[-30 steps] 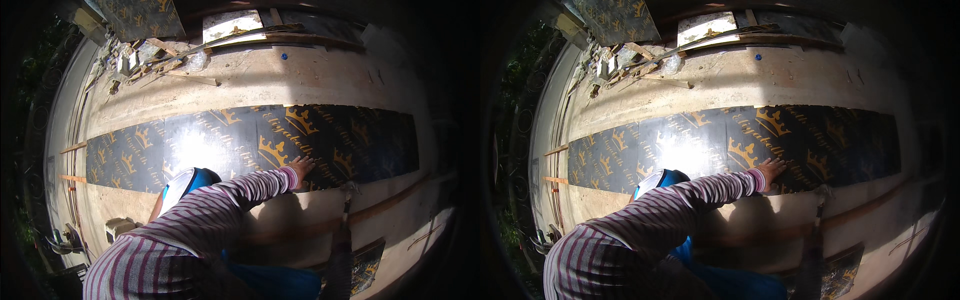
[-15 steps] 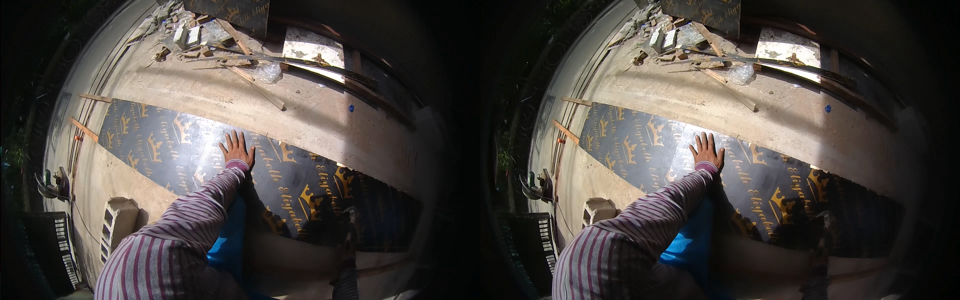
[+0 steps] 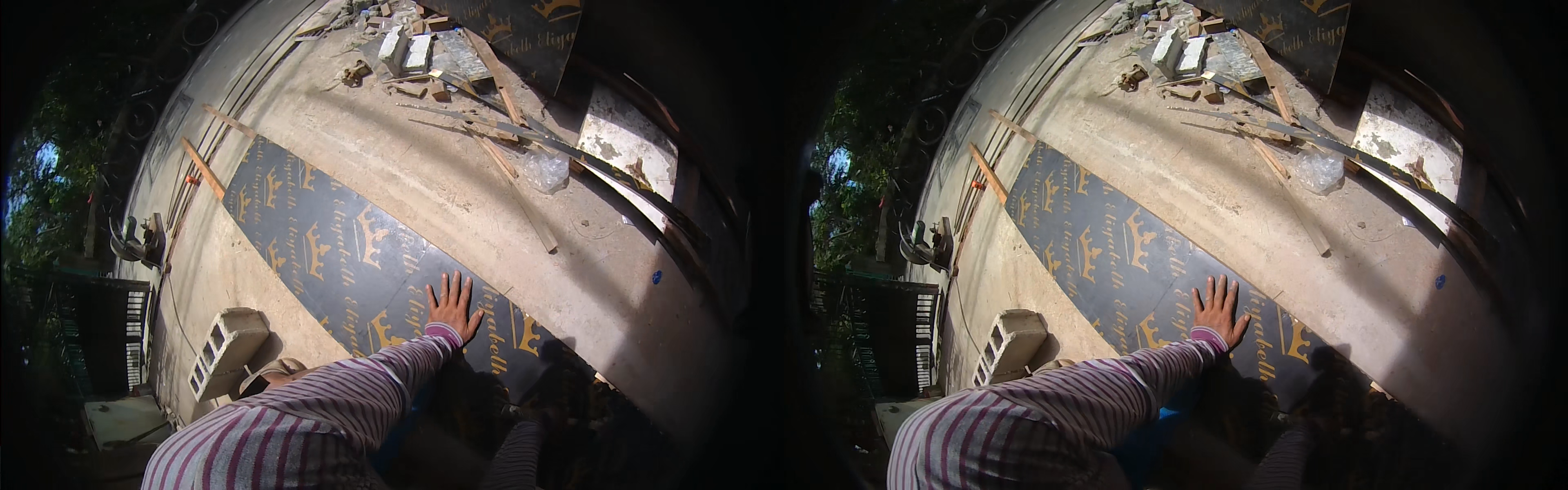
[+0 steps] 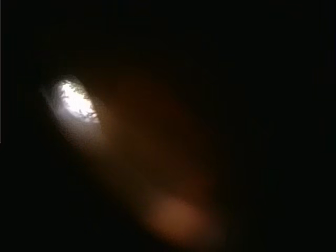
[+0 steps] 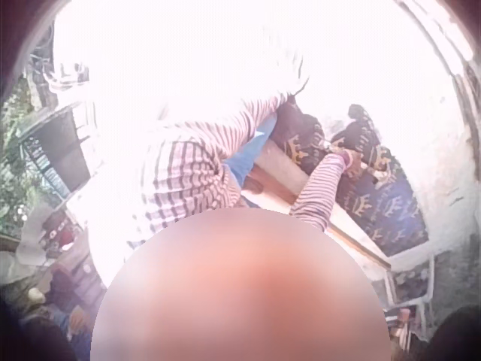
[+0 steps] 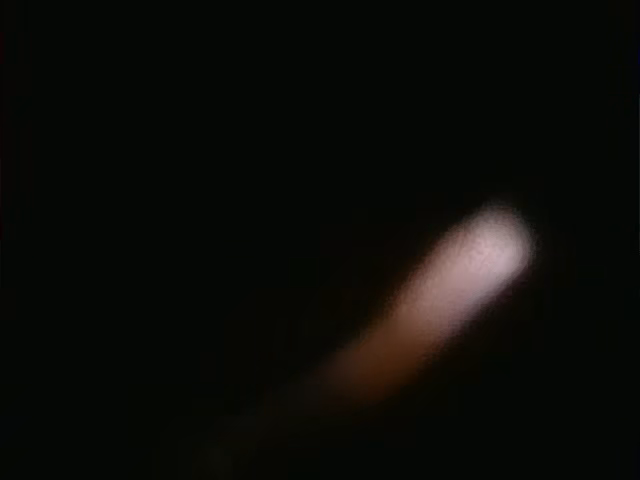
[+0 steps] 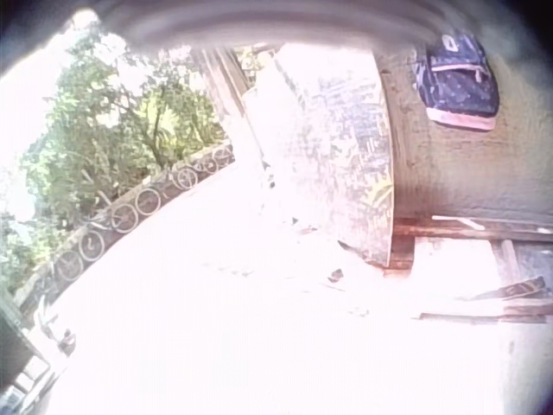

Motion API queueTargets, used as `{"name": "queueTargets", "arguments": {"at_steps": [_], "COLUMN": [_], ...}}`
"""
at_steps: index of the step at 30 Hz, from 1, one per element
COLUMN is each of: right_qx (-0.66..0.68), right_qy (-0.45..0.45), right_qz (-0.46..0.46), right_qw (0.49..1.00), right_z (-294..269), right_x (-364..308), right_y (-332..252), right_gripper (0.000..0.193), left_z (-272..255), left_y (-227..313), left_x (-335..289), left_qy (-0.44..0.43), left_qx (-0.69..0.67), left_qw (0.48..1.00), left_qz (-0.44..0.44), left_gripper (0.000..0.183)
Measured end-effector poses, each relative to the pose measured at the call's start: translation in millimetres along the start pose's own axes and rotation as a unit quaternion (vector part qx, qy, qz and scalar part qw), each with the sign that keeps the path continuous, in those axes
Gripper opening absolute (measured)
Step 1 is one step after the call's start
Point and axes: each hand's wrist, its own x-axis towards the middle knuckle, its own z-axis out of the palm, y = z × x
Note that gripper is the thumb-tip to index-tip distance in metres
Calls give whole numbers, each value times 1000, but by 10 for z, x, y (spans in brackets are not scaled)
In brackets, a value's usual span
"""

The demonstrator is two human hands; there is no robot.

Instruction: The person positions and secures patterned floor panels onto a wooden subfloor using a hammer and nails. They repeatedly align panels, drive nails along the edges, and adjust placement to fit the layout.

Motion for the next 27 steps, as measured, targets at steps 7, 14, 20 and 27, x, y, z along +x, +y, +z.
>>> {"name": "queueTargets", "arguments": {"at_steps": [7,14,20,27], "right_qx": [-17,-30,-41,-106], "right_qy": [-8,-20,-23,10], "right_qz": [15,35,30,59], "right_qw": [1000,999,998,993], "right_z": [-86,-192,-304,-227], "right_x": [33,49,44,110], "right_y": [-408,-680,-782,-824], "right_gripper": [30,27,25,23], "left_z": [-50,-138,-189,-56], "left_y": [37,-285,-1128,-1157], "left_x": [136,354,1393,1392], "left_qy": [-62,-62,77,97], "left_qx": [6,-19,26,56], "left_qw": [998,997,982,983], "left_qz": [-13,45,-169,-145], "left_gripper": [83,75,68,56]}}
